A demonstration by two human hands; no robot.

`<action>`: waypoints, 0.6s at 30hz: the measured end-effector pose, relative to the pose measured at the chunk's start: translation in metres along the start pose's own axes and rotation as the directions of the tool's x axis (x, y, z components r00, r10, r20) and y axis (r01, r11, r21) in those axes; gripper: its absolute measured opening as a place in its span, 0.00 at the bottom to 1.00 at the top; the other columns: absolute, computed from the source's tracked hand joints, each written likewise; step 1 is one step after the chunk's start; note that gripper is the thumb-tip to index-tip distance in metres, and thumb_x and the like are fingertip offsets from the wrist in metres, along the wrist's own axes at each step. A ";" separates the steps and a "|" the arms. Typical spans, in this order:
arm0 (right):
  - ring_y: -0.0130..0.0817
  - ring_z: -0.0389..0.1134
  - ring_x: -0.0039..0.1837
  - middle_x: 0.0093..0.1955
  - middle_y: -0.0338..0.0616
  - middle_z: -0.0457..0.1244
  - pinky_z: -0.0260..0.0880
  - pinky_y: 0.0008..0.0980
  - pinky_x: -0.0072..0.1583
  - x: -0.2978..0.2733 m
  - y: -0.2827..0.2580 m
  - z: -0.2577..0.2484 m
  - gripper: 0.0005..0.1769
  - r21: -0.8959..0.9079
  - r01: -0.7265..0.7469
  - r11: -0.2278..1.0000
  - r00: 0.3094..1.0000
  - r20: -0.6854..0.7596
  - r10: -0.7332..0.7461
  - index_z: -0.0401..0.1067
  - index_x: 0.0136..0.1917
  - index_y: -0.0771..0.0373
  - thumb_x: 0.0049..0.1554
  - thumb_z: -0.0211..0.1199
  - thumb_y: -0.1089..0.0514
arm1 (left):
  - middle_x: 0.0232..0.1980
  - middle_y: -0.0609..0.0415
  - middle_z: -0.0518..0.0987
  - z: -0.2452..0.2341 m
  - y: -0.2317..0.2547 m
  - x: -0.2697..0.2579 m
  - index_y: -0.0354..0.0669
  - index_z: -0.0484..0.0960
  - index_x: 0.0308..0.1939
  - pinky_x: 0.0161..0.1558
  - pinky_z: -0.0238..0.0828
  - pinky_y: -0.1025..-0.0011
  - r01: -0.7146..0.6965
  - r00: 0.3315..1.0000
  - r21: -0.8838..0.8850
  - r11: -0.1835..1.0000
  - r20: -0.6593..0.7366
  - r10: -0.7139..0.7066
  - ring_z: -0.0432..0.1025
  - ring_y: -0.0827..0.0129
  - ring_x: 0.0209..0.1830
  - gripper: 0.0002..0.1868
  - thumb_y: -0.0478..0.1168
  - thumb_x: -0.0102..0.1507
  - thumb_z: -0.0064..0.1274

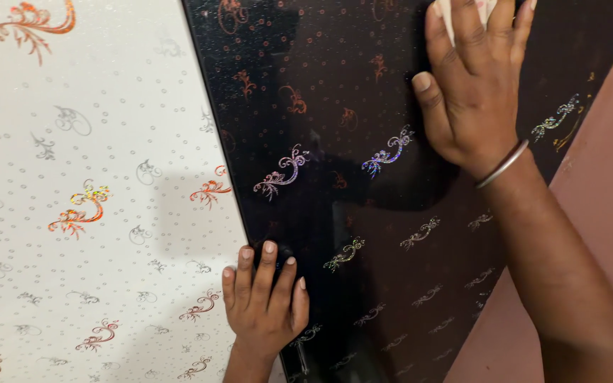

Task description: The person wipes the surface of a wardrobe cabinet using a small cloth. They clean the white patterned door and the adjacent dark glossy door, moving the cloth across the surfaces in repeated strokes.

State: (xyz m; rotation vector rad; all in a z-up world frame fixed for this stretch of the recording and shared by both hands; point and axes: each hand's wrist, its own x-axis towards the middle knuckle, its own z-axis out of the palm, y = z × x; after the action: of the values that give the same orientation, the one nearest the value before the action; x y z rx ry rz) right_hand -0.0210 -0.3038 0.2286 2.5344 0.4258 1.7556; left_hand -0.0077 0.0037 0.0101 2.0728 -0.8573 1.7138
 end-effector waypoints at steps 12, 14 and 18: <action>0.59 0.56 0.70 0.67 0.60 0.59 0.48 0.55 0.74 -0.012 0.085 -0.007 0.17 0.017 0.038 0.999 0.974 -0.225 -0.034 0.65 0.69 0.71 0.77 0.44 0.56 | 0.70 0.46 0.75 0.008 0.001 -0.005 0.45 0.88 0.48 0.80 0.38 0.54 0.014 1.000 0.012 1.000 -0.015 -0.014 0.57 0.50 0.78 0.18 0.50 0.68 0.48; 0.58 0.58 0.67 0.63 0.59 0.61 0.52 0.52 0.72 -0.016 0.108 -0.002 0.15 0.005 0.010 1.000 0.965 -0.261 -0.009 0.67 0.64 0.71 0.78 0.45 0.57 | 0.69 0.45 0.75 0.009 0.001 -0.006 0.45 0.88 0.48 0.79 0.37 0.54 0.013 1.000 0.015 1.000 -0.014 -0.013 0.57 0.50 0.78 0.18 0.50 0.68 0.48; 0.60 0.60 0.65 0.60 0.60 0.62 0.55 0.53 0.71 -0.022 0.153 0.005 0.14 0.012 -0.029 0.999 0.953 -0.301 0.032 0.67 0.59 0.71 0.76 0.46 0.59 | 0.69 0.45 0.75 0.010 0.001 -0.006 0.45 0.88 0.47 0.79 0.38 0.54 0.009 1.000 0.017 1.000 -0.029 -0.008 0.57 0.50 0.78 0.18 0.50 0.68 0.48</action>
State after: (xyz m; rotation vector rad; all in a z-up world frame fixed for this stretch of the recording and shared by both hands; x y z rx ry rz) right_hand 0.0080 -0.4559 0.2342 2.2915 0.4038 2.1646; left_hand -0.0010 -0.0013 0.0021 2.0550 -0.8269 1.7482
